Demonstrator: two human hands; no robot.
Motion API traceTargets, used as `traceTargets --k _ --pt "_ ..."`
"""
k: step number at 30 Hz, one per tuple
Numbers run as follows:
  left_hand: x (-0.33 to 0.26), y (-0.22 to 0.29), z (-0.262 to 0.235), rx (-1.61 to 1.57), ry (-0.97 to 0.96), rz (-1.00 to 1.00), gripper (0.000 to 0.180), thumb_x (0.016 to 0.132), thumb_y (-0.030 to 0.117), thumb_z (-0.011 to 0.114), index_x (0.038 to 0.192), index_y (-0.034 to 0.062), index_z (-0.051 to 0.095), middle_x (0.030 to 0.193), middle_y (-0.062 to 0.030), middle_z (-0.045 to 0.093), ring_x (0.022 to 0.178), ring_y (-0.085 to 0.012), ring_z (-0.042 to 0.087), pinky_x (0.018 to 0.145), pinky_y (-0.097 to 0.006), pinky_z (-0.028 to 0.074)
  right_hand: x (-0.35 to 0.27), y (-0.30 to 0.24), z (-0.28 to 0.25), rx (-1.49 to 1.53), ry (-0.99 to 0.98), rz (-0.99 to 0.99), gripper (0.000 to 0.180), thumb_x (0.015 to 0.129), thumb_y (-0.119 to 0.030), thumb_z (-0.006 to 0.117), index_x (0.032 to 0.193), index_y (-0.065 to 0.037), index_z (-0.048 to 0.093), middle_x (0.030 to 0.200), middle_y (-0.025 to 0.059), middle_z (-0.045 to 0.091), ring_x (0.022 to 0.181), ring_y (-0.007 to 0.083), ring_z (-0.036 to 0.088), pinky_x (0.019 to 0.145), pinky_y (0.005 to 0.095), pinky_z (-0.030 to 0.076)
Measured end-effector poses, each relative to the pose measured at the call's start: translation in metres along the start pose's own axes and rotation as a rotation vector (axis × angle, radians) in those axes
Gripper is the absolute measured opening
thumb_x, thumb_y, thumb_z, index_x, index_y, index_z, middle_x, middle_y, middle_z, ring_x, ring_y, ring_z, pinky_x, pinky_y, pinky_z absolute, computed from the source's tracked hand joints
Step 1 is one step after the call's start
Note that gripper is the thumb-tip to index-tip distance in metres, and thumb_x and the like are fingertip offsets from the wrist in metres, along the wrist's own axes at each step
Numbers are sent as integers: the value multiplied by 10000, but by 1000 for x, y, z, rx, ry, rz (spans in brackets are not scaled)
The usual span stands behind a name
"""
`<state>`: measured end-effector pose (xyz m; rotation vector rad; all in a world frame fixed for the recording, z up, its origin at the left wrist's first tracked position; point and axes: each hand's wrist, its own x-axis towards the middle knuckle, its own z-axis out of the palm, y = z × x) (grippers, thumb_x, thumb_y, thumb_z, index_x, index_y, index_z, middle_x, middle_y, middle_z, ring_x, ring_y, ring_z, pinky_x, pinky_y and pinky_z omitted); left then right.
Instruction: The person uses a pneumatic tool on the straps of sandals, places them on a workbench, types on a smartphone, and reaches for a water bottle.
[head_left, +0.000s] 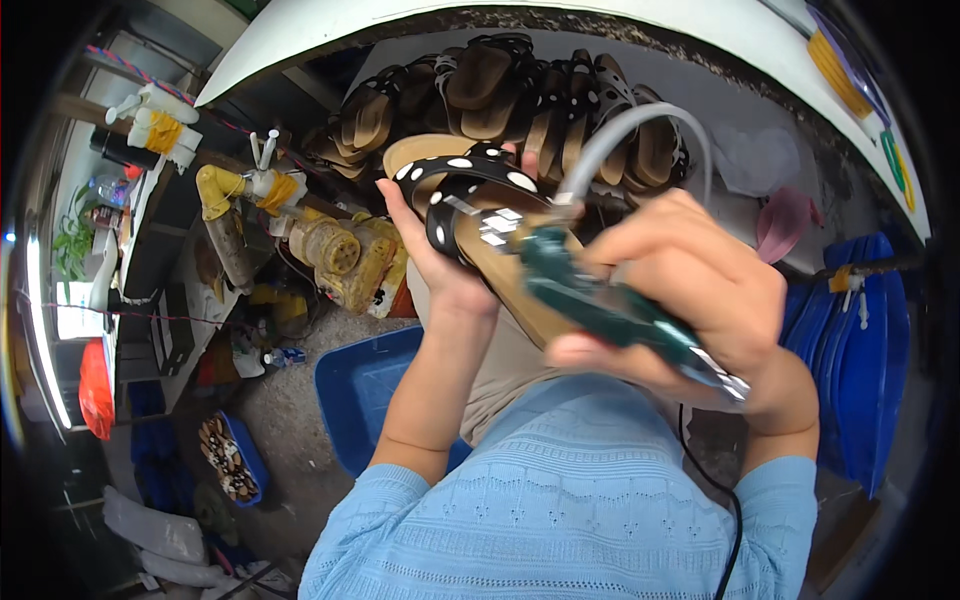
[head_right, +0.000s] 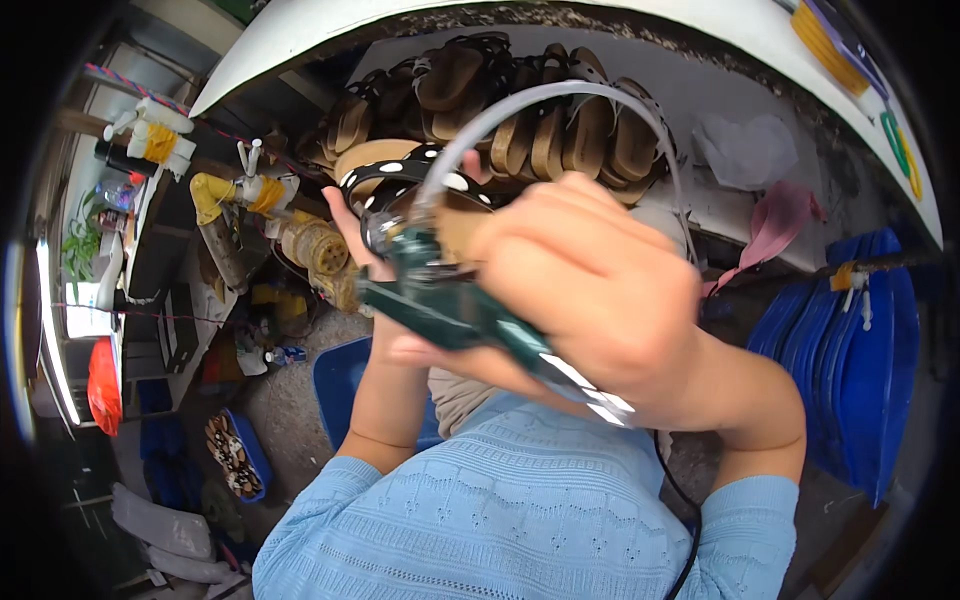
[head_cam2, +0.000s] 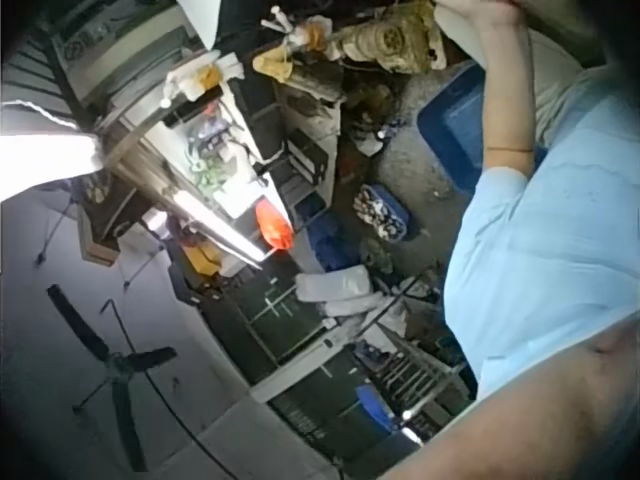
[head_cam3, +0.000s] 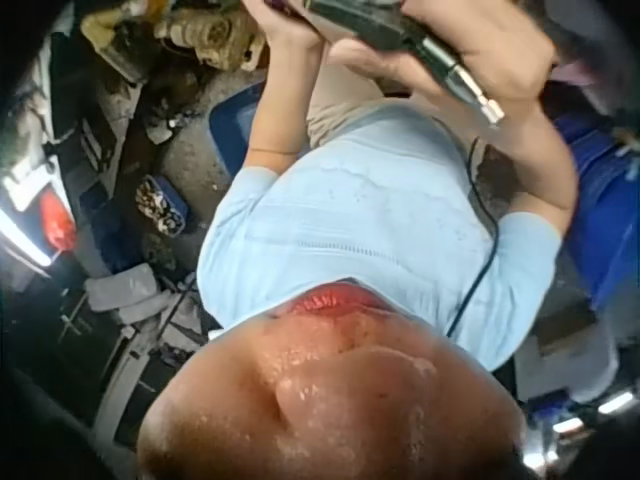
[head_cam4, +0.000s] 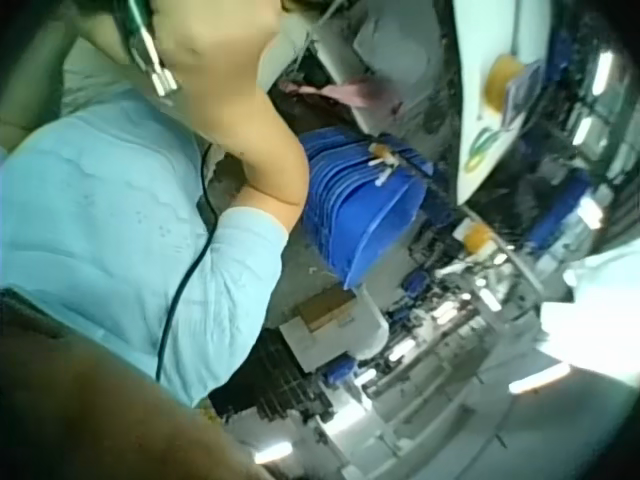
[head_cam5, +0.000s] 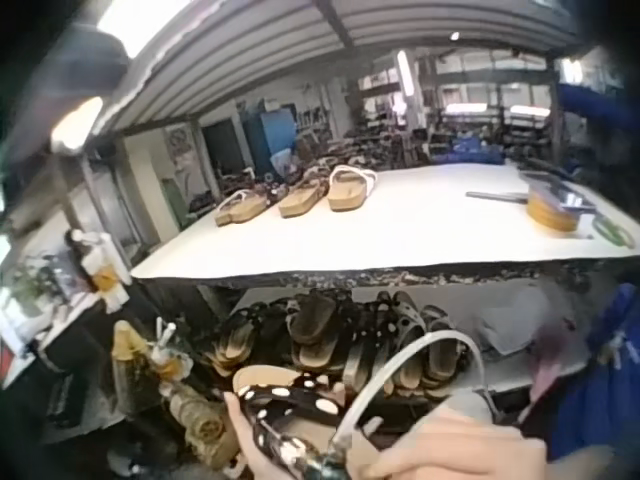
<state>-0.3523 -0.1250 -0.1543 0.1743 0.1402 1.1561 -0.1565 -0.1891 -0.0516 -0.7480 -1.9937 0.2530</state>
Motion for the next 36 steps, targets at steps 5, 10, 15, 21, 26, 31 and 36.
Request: traceTargets --k 5,10,15,21,26,31,36 --pt "-1 15 -16 -20 -18 -65 1122 861 945 344 1465 15 515 1379 -214 615 1419 -461 459 1113 -817 306 -22 2 -19 -87 -12 37 433 641 -248 982 747 -22 629 860 112 710 667 222 620 613 326 461" --pt "-1 6 3 47 54 -23 1163 820 971 380 1473 16 504 1386 -209 601 1404 -431 486 1102 -816 316 -45 15 -3 -120 -54 40 423 645 -238 977 740 -25 625 858 99 701 639 215 594 603 333 441" --pt "3 2 8 113 138 -33 1213 795 991 376 1472 -8 501 1401 -250 578 1409 -476 461 1104 -741 389 -54 30 11 -260 -50 60 376 683 -140 944 816 -6 619 883 106 691 706 246 619 650 368 443" --pt "-6 -3 -3 313 -20 -60 1148 857 934 337 1480 -19 489 1420 -299 564 1377 -462 515 1115 -586 481 -54 35 12 -293 -51 86 364 669 -137 948 847 -4 660 879 89 690 698 241 617 641 362 438" --pt "-8 -11 2 413 6 43 1130 868 926 329 1487 -8 477 1418 -284 571 1343 -404 561 1068 -539 536 -53 33 14 -288 -38 45 378 662 -156 950 818 -5 641 887 93 692 699 246 621 638 367 440" --pt "-7 -14 5 507 -16 86 1108 877 919 325 1503 15 460 1425 -270 569 1325 -395 575 1043 -520 558 -51 32 13 -312 -62 33 397 656 -174 952 769 -18 604 864 92 674 685 241 603 622 370 412" --pt "-7 -14 6 549 -28 121 1098 880 916 329 1532 39 425 1443 -276 553 1323 -405 573 1026 -497 567 -49 27 11 -366 -99 3 471 630 -207 964 698 -48 526 802 80 624 640 227 541 596 366 357"
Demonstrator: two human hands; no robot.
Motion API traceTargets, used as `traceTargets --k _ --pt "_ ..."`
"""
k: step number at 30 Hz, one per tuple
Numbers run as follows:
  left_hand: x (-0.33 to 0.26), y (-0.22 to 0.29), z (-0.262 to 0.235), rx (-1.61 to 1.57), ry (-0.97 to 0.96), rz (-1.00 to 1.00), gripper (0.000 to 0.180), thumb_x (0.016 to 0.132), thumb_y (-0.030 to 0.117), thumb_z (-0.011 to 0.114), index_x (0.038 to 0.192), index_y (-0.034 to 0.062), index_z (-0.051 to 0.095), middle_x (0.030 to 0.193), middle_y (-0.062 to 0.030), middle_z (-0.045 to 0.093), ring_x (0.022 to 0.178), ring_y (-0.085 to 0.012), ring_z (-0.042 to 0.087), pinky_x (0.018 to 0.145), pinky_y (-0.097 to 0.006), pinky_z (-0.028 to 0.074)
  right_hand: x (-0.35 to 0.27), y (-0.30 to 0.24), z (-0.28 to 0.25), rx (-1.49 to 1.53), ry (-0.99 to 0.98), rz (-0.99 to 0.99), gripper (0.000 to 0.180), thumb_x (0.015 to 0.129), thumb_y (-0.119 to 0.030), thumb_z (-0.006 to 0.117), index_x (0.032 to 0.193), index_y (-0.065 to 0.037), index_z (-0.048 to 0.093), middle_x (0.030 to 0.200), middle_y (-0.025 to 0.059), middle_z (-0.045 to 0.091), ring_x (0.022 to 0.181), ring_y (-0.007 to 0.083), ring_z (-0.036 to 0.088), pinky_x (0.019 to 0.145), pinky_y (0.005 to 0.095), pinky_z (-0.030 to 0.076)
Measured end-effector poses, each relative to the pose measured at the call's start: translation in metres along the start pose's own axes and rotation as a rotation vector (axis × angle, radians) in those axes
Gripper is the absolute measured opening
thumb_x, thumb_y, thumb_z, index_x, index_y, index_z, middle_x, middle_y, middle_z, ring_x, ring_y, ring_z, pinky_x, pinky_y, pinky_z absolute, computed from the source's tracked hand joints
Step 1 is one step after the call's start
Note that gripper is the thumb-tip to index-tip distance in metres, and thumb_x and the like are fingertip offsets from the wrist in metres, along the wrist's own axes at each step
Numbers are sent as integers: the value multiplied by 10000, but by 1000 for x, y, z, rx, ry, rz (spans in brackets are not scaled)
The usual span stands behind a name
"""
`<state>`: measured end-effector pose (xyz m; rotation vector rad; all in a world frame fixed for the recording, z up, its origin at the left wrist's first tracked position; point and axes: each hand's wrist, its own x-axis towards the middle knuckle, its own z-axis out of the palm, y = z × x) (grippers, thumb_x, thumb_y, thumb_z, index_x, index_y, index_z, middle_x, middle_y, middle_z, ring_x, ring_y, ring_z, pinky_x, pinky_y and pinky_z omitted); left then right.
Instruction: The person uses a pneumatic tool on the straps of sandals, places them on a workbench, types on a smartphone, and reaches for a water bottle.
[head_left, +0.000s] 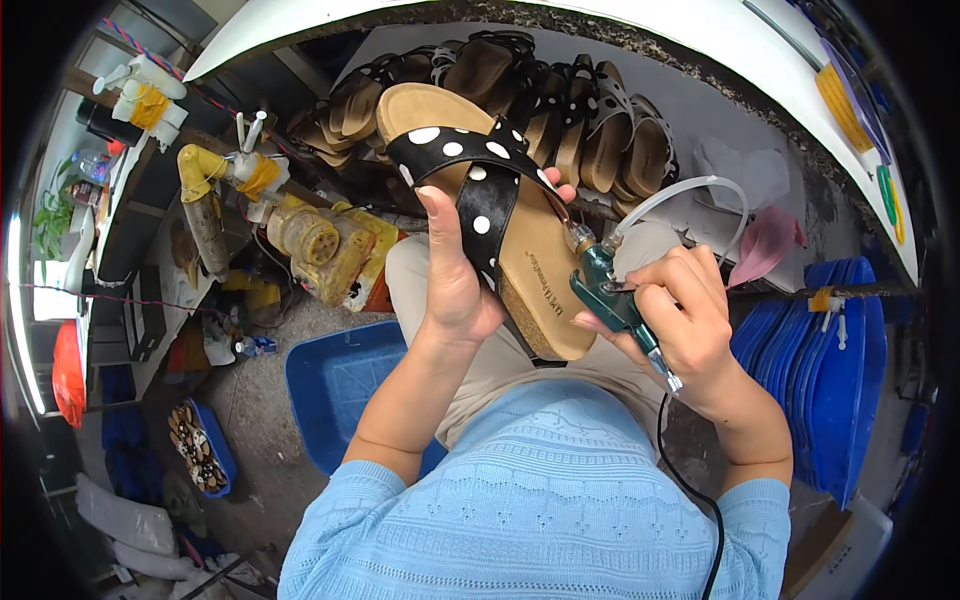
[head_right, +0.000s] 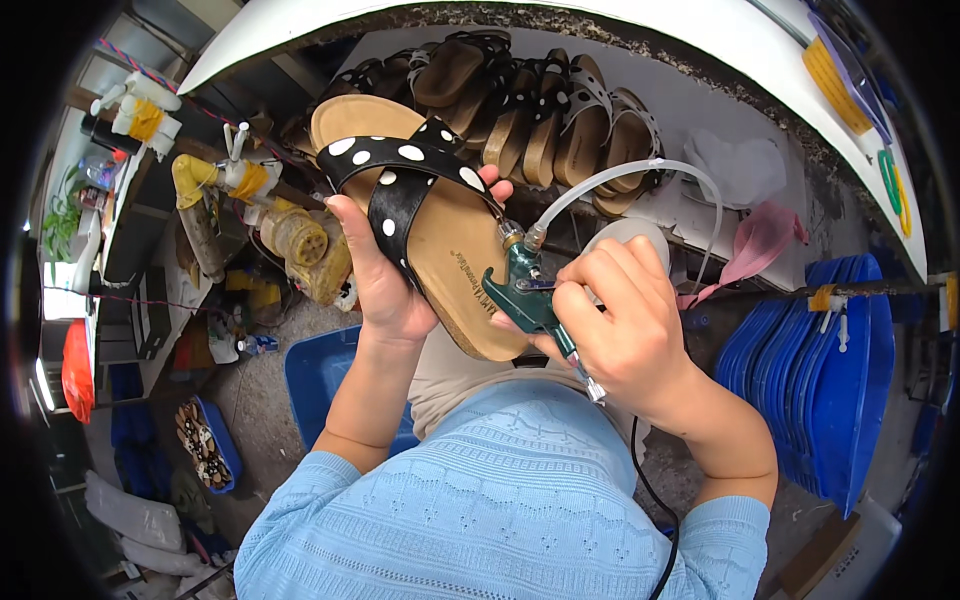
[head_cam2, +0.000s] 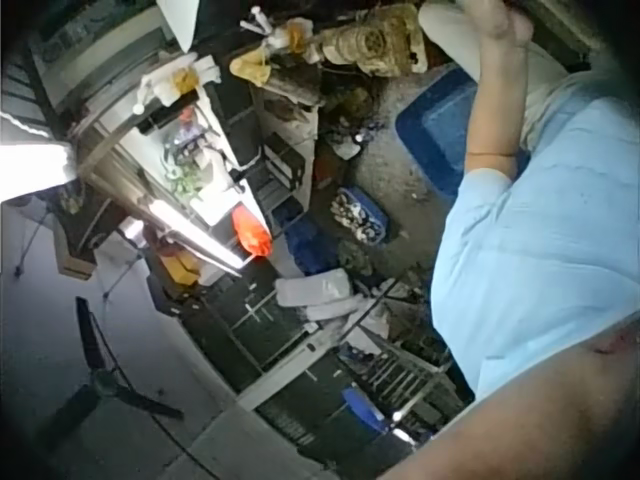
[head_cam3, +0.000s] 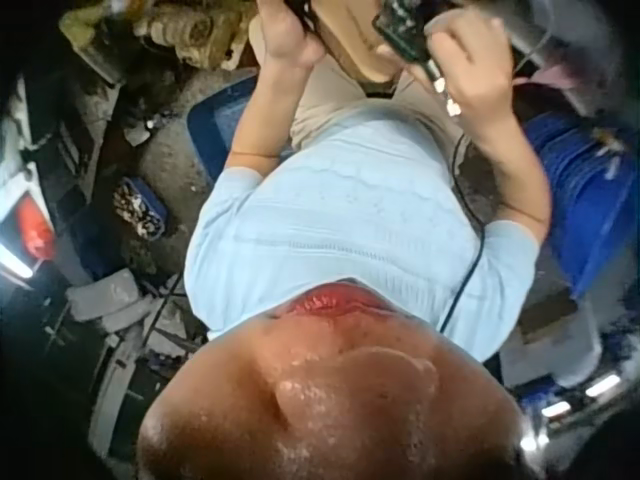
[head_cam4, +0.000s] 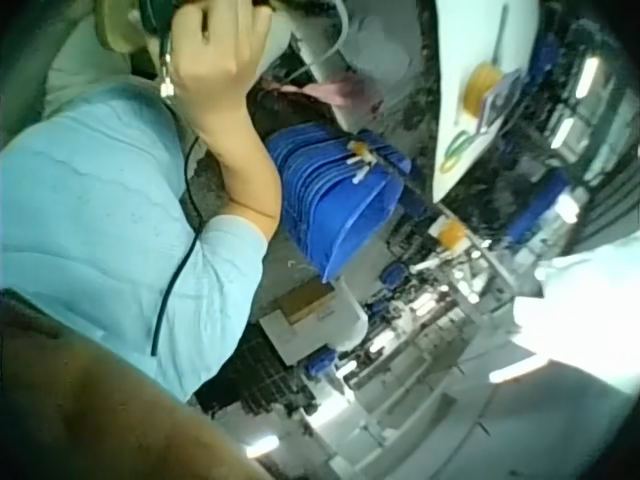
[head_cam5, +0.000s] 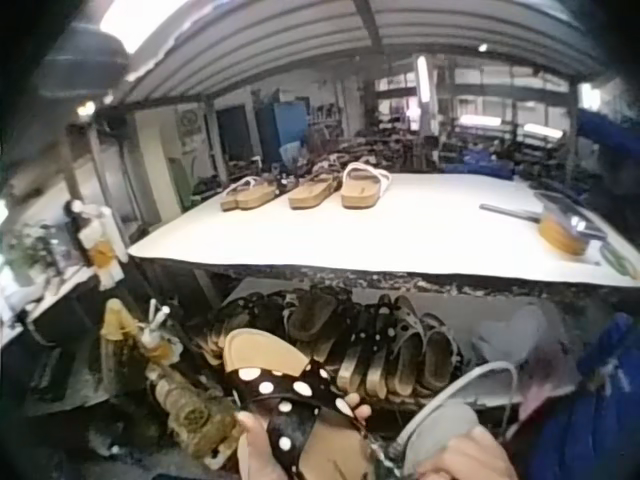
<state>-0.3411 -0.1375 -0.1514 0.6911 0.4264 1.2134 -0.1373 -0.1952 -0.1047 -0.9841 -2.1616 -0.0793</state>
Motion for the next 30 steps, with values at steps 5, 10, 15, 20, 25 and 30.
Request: traceTargets --k 5,10,15,20,25,30 --pt "0 2 -3 -51 -11 21 1105 874 918 345 1533 35 424 1452 -281 546 1327 -407 568 1065 -485 540 -2 -2 -1 -15 11 -45 455 645 -272 935 685 -49 540 742 59 525 634 211 492 597 351 304" --pt "-1 1 -5 -122 -28 16 1114 866 920 362 1532 29 423 1458 -285 540 1330 -408 564 1098 -488 514 -3 -4 -5 -9 -12 -59 479 619 -249 951 669 -56 516 748 65 549 626 211 489 589 355 313" --pt "0 0 -6 -138 -18 33 1116 877 907 383 1532 5 408 1454 -297 535 1318 -407 574 1090 -489 520 -7 -5 -9 -10 -50 -69 481 601 -220 966 657 -53 519 753 70 583 618 208 494 581 358 317" --pt "-3 -8 1 -99 54 134 1129 868 901 446 1537 -6 382 1462 -286 519 1307 -391 575 1072 -515 527 -7 -2 -6 132 -17 61 424 649 -214 962 734 -17 597 780 77 607 620 220 494 587 363 373" --pt "2 -9 -14 14 -25 219 1128 858 881 507 1548 4 344 1440 -236 532 1249 -369 593 1057 -521 527 -16 -7 -10 300 -34 358 387 707 -208 960 770 4 643 846 117 674 692 221 609 616 345 454" --pt "15 0 -27 -32 214 191 1204 787 965 412 1527 15 406 1401 -233 576 1261 -372 594 1093 -480 511 -9 -14 -15 273 98 106 406 677 -208 972 757 12 640 878 134 713 693 233 648 621 336 447"
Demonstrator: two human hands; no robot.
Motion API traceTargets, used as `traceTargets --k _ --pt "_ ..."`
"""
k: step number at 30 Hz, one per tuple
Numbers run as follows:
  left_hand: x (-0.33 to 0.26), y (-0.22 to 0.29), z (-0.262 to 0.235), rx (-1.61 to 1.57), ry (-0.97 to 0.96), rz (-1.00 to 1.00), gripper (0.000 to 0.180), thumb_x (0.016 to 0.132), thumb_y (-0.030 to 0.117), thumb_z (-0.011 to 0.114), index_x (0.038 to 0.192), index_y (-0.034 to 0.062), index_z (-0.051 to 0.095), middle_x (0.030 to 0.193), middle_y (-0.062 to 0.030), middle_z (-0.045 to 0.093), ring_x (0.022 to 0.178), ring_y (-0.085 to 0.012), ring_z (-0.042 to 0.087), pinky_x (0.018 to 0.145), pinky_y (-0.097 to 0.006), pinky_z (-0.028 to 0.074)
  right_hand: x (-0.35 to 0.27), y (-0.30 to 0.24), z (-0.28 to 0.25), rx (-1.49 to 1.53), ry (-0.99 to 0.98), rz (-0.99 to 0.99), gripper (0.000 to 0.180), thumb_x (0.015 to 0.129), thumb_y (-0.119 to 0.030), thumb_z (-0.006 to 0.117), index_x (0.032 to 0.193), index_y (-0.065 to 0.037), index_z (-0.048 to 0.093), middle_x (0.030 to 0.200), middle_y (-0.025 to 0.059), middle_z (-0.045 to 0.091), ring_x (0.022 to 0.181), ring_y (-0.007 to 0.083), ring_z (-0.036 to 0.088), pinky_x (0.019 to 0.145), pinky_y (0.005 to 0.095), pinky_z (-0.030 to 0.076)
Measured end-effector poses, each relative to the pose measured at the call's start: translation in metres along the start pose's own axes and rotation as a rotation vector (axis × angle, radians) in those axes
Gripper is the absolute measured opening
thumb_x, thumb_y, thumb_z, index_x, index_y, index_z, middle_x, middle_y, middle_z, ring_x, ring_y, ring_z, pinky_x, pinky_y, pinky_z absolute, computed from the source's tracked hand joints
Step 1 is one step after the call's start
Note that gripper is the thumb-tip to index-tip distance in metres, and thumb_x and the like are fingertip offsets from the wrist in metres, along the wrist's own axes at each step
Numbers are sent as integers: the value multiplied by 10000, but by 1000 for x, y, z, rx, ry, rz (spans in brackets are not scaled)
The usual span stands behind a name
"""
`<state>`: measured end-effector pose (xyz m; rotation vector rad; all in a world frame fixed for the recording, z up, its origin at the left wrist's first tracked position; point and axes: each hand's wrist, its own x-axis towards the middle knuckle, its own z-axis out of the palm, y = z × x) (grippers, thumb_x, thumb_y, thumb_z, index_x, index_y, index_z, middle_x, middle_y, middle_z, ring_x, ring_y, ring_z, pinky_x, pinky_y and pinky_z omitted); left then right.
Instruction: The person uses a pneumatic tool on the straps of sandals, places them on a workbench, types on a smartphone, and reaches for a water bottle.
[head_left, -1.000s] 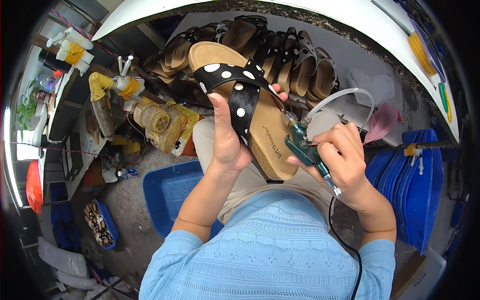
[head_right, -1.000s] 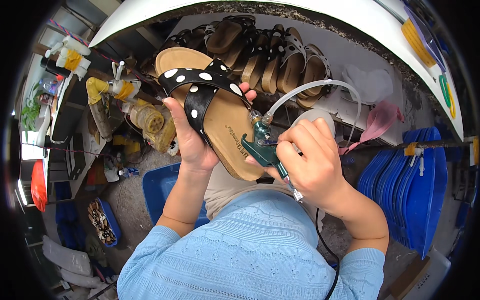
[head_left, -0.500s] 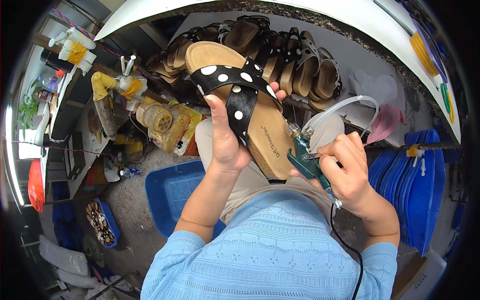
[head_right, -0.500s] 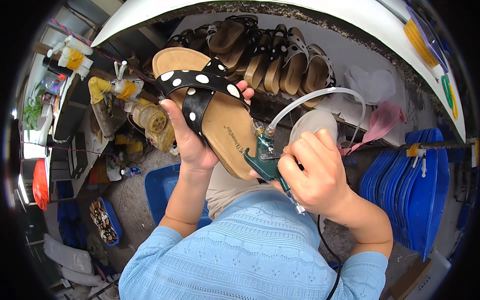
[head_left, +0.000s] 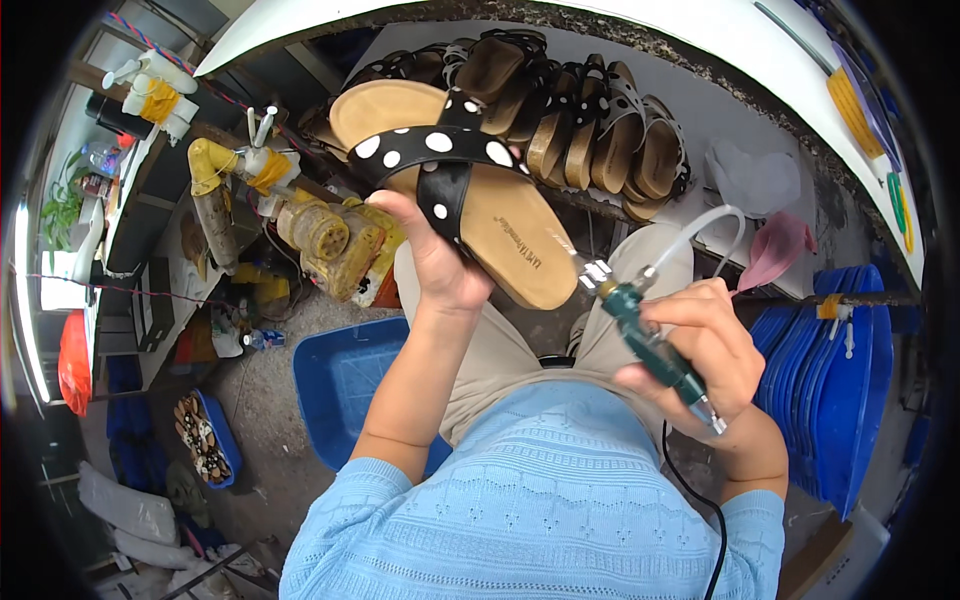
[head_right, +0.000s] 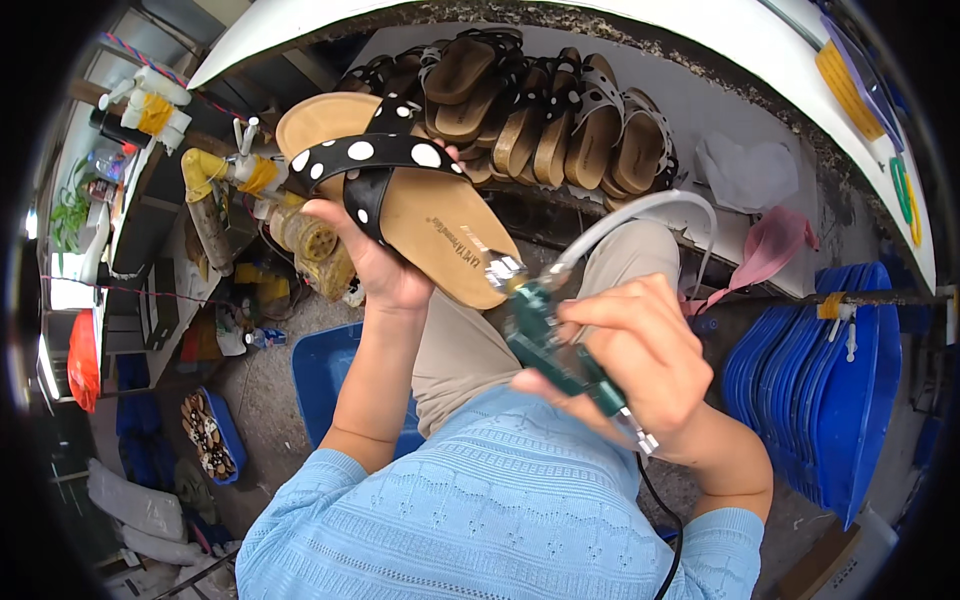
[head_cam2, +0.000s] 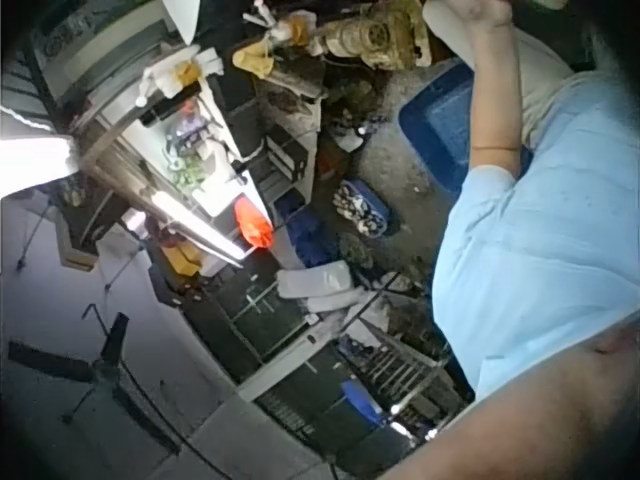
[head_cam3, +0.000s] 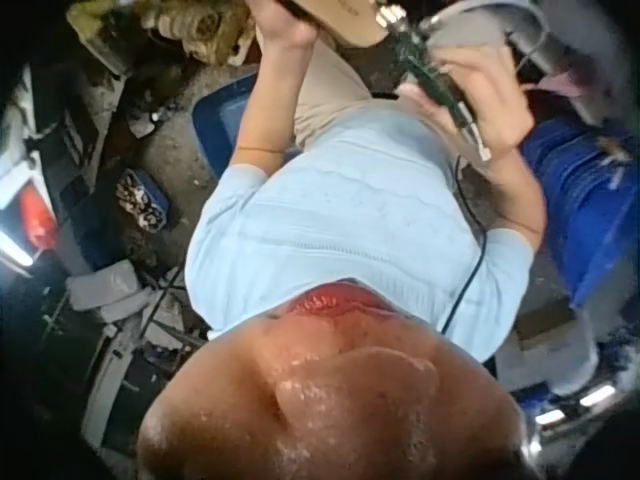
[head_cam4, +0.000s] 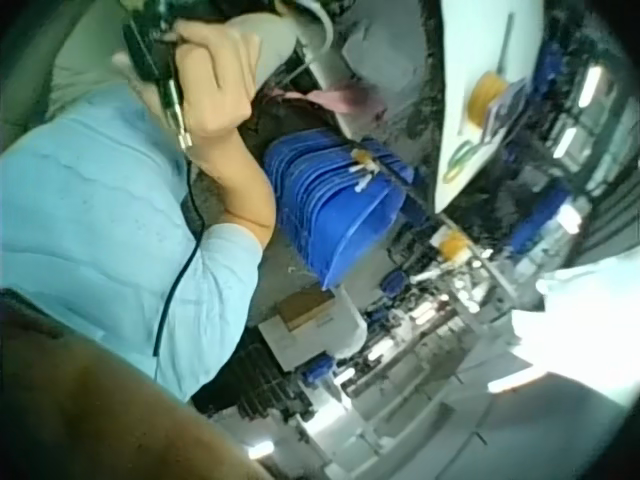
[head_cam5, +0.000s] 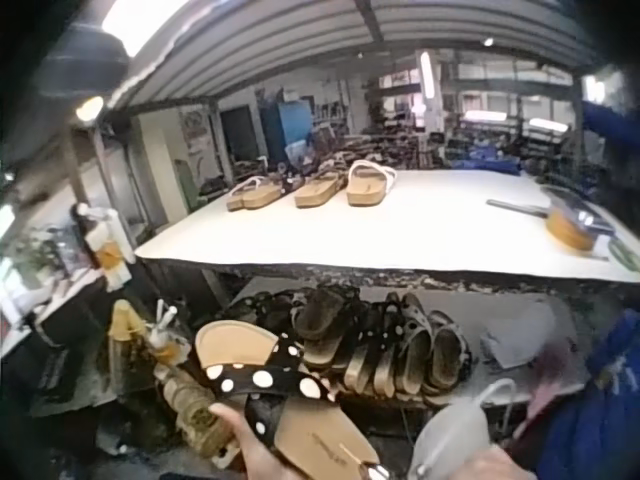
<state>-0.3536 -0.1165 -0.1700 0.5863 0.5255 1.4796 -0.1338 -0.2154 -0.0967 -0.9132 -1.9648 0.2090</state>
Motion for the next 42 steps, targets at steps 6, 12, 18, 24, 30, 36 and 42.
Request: traceTargets --k 6,12,18,24,30,36,42 --pt "-7 -14 25 -305 -268 -131 1250 787 996 355 1601 48 329 1525 -257 445 1427 -447 429 1163 -653 384 9 2 35 -15 -25 -295 360 638 -224 803 755 39 587 903 180 660 773 283 677 675 402 487" --pt "-12 -7 32 -487 -290 -173 1235 830 988 216 1604 31 314 1547 -251 443 1407 -466 460 1141 -656 414 16 -12 54 -18 45 -253 290 525 -161 634 736 26 565 867 186 657 721 288 634 693 411 498" --pt "-14 -3 33 -550 -307 -162 1234 825 990 255 1594 29 336 1574 -248 406 1418 -481 438 1137 -659 423 23 -20 59 -20 75 -224 238 544 -151 632 693 -7 514 783 140 590 669 259 569 672 385 470" --pt "-17 -1 36 -498 -321 -152 1247 822 994 239 1585 13 345 1551 -245 427 1412 -474 445 1133 -674 416 27 -17 47 52 -63 -204 499 610 -277 947 711 -14 536 797 112 598 624 223 524 590 348 345" --pt "-18 -1 32 -534 -335 -151 1228 821 996 223 1591 47 351 1517 -254 462 1387 -483 466 1132 -656 425 25 -19 43 82 -70 -195 513 602 -283 959 709 -27 527 761 83 541 607 210 459 573 348 287" --pt "-12 -5 29 -494 -358 -152 1127 841 943 399 1628 140 321 1554 -283 406 1465 -507 356 1187 -687 340 28 -19 35 87 -75 -176 512 590 -272 960 689 -31 519 749 80 535 608 212 464 573 345 290" --pt "-10 -2 35 -526 -364 -152 1184 838 956 367 1622 70 305 1557 -295 411 1446 -503 395 1177 -667 371 35 -20 21 84 -98 -172 506 607 -274 967 685 -30 530 746 76 536 600 212 466 566 347 295"
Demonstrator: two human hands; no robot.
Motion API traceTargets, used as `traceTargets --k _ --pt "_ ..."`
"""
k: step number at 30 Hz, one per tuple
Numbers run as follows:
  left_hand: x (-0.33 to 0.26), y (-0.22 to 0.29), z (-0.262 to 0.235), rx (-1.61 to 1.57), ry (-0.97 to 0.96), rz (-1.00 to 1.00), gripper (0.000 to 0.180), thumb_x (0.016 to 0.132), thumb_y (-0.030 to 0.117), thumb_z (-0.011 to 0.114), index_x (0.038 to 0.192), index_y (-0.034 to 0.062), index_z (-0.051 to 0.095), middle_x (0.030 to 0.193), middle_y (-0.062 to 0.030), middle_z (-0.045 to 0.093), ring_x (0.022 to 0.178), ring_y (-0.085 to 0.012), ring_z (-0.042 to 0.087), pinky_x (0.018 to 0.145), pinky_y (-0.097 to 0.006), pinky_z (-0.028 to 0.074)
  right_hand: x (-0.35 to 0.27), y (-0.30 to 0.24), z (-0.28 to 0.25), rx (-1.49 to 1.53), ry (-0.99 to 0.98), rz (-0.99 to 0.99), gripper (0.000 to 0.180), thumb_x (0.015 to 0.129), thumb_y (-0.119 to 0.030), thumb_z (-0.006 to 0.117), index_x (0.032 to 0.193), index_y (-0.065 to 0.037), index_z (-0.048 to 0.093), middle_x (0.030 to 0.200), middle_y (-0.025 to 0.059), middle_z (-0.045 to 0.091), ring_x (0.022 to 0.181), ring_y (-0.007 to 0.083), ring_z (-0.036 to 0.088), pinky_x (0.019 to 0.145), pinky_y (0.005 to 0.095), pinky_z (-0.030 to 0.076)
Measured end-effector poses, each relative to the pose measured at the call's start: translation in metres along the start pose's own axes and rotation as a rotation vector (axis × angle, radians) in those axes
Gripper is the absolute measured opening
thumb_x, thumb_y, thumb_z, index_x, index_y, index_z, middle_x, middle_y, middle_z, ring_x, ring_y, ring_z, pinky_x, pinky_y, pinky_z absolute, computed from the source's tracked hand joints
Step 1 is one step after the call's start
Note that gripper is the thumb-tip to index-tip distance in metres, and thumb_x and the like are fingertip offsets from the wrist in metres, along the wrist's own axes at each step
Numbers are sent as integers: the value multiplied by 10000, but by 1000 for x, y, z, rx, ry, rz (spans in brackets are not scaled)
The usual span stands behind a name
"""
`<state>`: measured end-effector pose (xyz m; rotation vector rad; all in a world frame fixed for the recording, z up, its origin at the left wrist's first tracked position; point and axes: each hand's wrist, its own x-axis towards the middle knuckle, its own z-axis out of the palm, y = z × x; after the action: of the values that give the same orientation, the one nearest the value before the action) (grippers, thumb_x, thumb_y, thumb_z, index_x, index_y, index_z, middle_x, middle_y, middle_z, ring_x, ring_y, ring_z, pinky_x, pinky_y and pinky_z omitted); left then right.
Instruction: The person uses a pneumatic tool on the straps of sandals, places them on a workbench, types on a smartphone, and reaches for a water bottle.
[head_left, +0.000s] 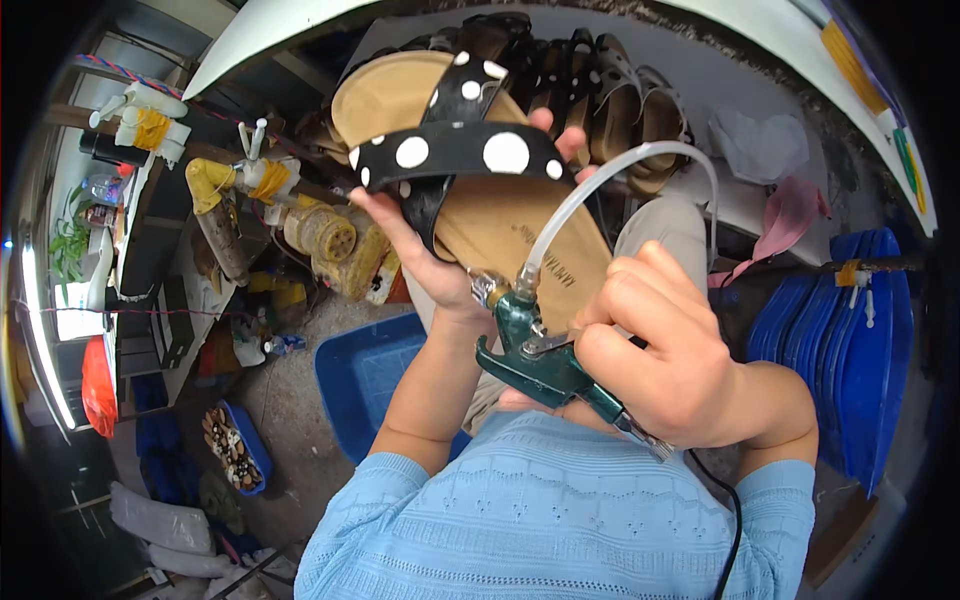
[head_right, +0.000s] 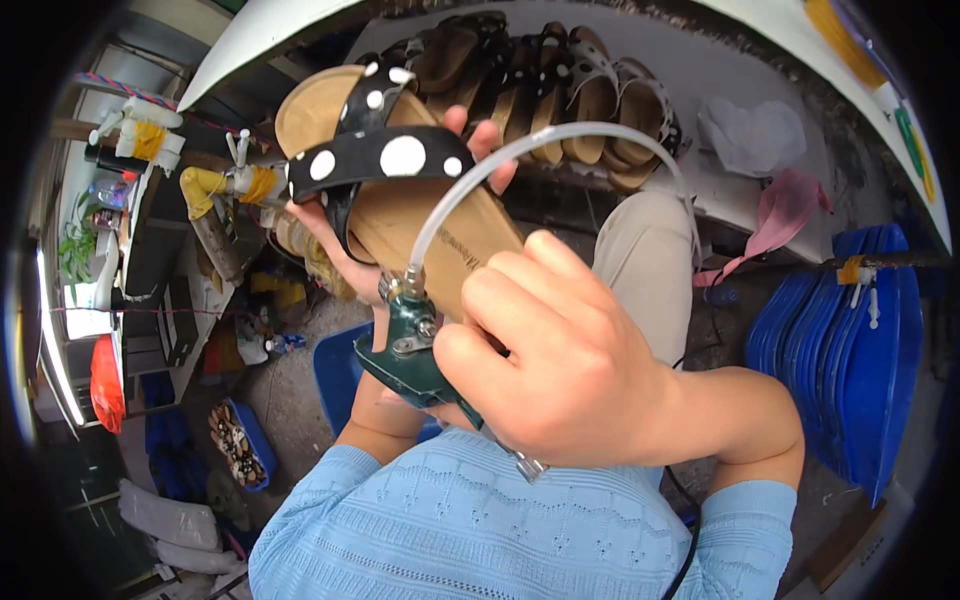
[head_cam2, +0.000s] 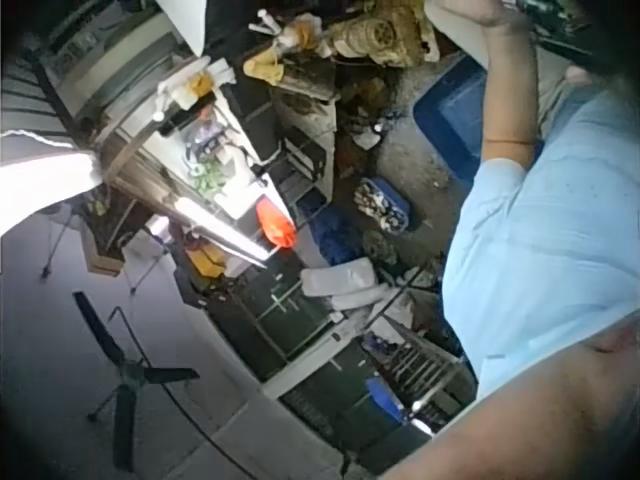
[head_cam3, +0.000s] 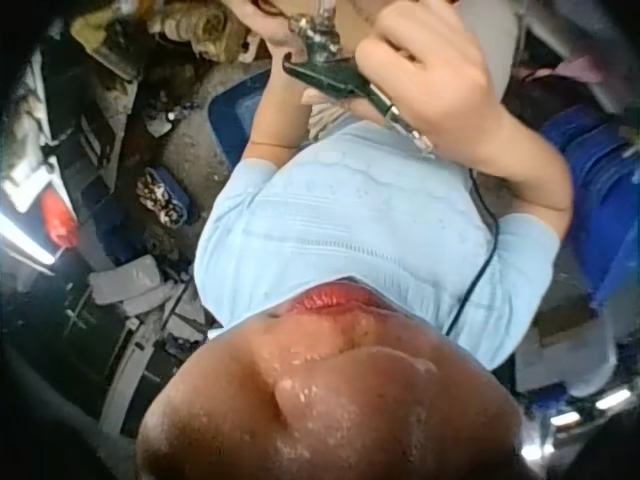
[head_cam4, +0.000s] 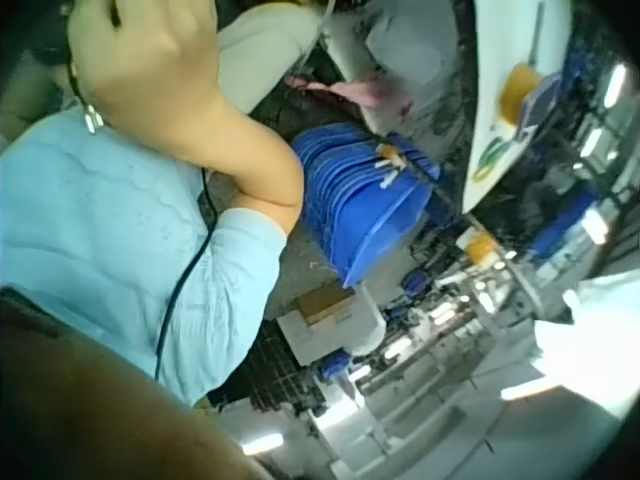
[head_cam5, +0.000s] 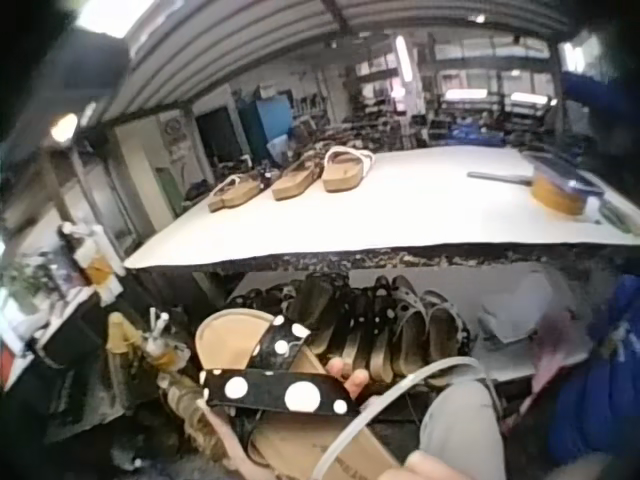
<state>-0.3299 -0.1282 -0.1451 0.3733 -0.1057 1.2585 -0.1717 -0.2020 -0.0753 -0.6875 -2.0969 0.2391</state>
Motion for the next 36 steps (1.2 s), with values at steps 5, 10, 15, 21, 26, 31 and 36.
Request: traceTargets --k 5,10,15,21,26,31,36 --pt "8 -2 -8 103 -102 39 1310 712 1024 387 1589 53 324 1443 -246 511 1242 -399 579 998 -538 558 -8 17 -12 156 49 42 428 707 -274 950 722 -37 594 764 78 573 644 223 535 599 352 367" --pt "61 45 29 256 -150 -23 1232 801 975 363 1600 38 326 1451 -281 531 1243 -402 606 1014 -546 547 -34 25 -48 228 214 95 368 716 -201 968 763 -20 650 911 123 734 689 216 642 668 328 447" --pt "236 77 86 557 -257 -531 1138 888 925 275 1464 -30 502 1349 -323 618 1177 -453 662 1001 -566 557 -32 35 -62 315 344 124 282 786 -117 919 821 -3 664 929 151 731 717 228 648 696 359 464" --pt "337 3 91 1208 92 -342 639 824 266 910 1296 -60 630 1246 -178 700 1117 -276 709 995 -425 580 -54 54 -67 276 371 55 317 793 -160 921 910 27 693 979 197 742 767 266 672 718 378 482" --pt "422 -17 48 1198 42 -205 653 868 342 869 1321 -60 623 1258 -176 701 1188 -275 678 1035 -406 547 -61 63 -71 251 386 58 334 765 -166 938 892 26 698 979 191 742 758 260 669 720 374 476" --pt "452 -26 31 2119 4 179 729 934 427 777 1396 -98 570 1393 -278 631 1303 -332 612 1073 -397 483 -75 76 -78 237 435 102 331 758 -171 941 831 19 681 945 159 733 753 240 661 715 366 469" --pt "372 -33 86 2343 -410 762 504 964 315 737 1346 -2 652 1286 -221 692 1226 -371 646 1039 -385 488 -89 92 -73 232 424 148 328 747 -148 942 834 38 687 966 171 728 763 254 665 747 381 487"
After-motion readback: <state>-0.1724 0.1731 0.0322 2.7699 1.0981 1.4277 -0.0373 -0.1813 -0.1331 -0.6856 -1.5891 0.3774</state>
